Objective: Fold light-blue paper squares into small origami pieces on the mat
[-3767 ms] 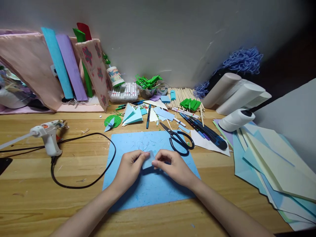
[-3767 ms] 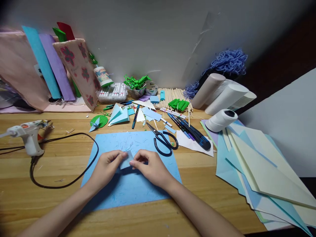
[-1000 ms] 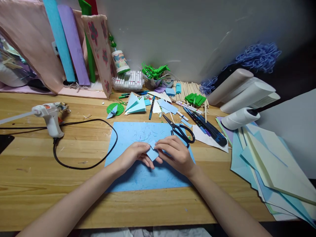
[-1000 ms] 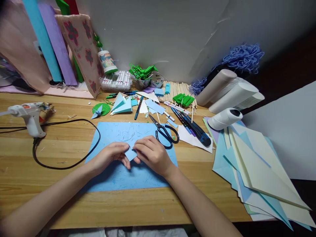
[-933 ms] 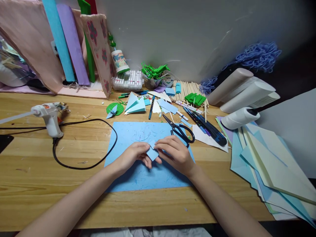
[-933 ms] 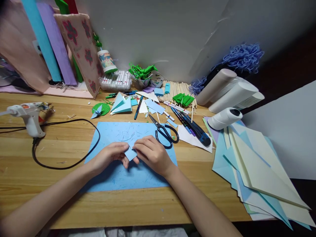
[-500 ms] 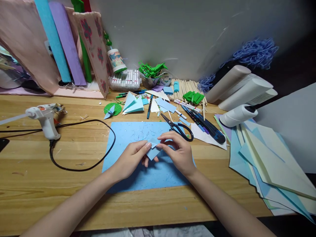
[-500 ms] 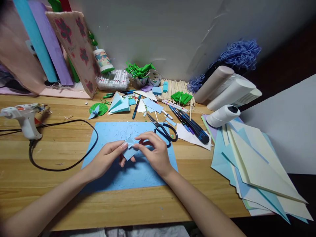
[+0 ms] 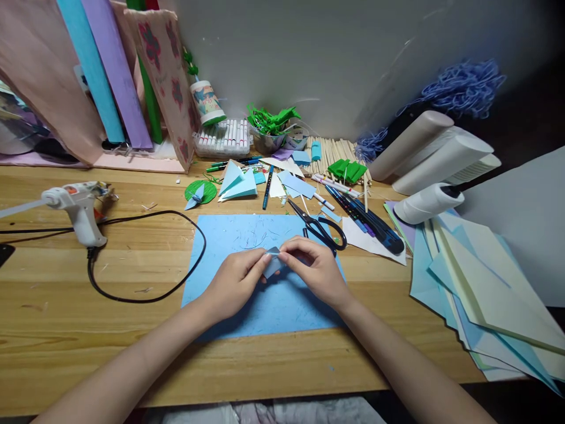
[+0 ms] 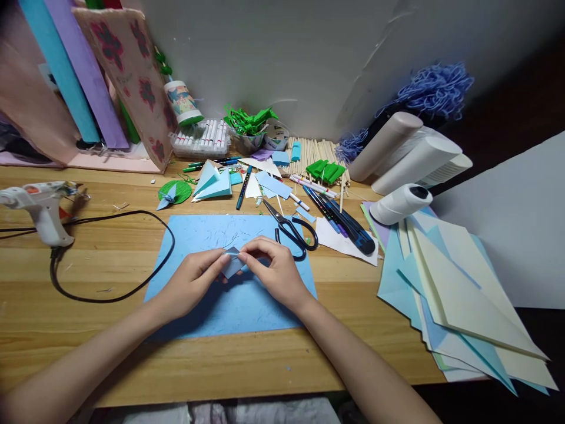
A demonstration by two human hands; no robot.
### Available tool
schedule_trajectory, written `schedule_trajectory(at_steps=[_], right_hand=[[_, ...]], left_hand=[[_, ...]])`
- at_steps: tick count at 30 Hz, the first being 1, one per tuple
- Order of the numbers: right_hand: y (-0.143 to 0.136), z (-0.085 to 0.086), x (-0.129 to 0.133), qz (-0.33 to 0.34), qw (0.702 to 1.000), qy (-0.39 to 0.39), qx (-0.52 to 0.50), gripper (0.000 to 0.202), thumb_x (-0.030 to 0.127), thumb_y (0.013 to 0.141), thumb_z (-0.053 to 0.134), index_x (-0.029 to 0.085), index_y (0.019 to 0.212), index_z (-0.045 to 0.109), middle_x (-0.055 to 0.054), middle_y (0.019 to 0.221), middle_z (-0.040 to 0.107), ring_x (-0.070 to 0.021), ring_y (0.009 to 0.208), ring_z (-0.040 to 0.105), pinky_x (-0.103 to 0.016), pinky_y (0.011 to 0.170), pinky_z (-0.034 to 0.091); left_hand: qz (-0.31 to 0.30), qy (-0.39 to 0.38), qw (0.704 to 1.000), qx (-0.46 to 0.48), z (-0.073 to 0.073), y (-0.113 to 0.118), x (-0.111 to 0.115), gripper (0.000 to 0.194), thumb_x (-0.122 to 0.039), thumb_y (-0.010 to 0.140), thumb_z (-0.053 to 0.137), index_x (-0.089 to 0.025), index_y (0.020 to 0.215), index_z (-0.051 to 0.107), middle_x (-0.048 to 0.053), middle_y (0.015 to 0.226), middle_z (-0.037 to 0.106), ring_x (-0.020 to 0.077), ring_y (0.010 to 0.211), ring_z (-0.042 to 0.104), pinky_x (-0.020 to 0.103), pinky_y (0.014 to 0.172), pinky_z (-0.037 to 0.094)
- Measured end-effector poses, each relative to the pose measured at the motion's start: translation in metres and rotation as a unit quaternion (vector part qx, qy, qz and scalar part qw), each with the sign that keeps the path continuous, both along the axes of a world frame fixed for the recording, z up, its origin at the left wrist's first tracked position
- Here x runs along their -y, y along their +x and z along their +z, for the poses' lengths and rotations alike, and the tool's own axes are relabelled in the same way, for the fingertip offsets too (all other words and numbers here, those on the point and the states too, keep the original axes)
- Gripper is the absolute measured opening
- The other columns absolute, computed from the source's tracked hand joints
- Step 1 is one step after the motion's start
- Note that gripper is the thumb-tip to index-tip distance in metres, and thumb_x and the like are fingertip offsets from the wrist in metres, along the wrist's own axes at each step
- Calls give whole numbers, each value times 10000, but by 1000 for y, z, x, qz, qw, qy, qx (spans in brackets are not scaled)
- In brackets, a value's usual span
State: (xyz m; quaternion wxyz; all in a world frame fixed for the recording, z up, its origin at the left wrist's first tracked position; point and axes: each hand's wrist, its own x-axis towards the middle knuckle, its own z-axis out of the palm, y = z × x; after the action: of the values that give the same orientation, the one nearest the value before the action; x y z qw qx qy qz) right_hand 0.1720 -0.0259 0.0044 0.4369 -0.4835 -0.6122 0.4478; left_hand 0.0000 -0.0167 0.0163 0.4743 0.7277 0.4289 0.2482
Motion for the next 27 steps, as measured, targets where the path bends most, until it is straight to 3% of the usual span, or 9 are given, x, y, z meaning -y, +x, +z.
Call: schedule_trajectory(at_steps=[5, 11, 23, 27], right_hand=[[1, 2, 0, 0, 996, 56, 62, 98, 255, 810, 549, 186, 775, 609, -34, 770, 596, -156, 732, 559, -288, 683, 455], [0, 1, 1, 3, 997, 48, 57, 91, 261, 804, 557, 184, 767, 590, -34, 771, 576, -155, 734, 552, -287, 681, 458], [-2, 3, 3, 24, 994, 65, 80, 45, 160, 761, 563, 177, 725, 584, -10, 708, 560, -121, 637, 490, -260, 611, 418], [-2, 3, 4, 20, 996, 25, 79, 50, 162, 750, 568, 166, 704, 586, -9, 701, 556, -119, 639, 494, -237, 568, 399]], left_hand=[[58, 47, 997, 6, 1, 0, -2, 250, -349, 833, 459, -164, 773, 616, 16, 723, 610, 136, 667, 509, 219, 608, 361], [87, 63, 994, 5, -2, 0, -3, 217, -334, 798, 522, -157, 730, 626, 5, 664, 601, 109, 593, 479, 206, 535, 339], [42, 129, 991, -17, -4, 0, -1, 140, -265, 797, 525, -154, 761, 604, 36, 724, 599, 145, 712, 520, 253, 677, 381], [30, 95, 995, -5, -3, -1, -3, 140, -233, 799, 511, -156, 730, 605, 18, 712, 615, 129, 685, 522, 235, 646, 377]])
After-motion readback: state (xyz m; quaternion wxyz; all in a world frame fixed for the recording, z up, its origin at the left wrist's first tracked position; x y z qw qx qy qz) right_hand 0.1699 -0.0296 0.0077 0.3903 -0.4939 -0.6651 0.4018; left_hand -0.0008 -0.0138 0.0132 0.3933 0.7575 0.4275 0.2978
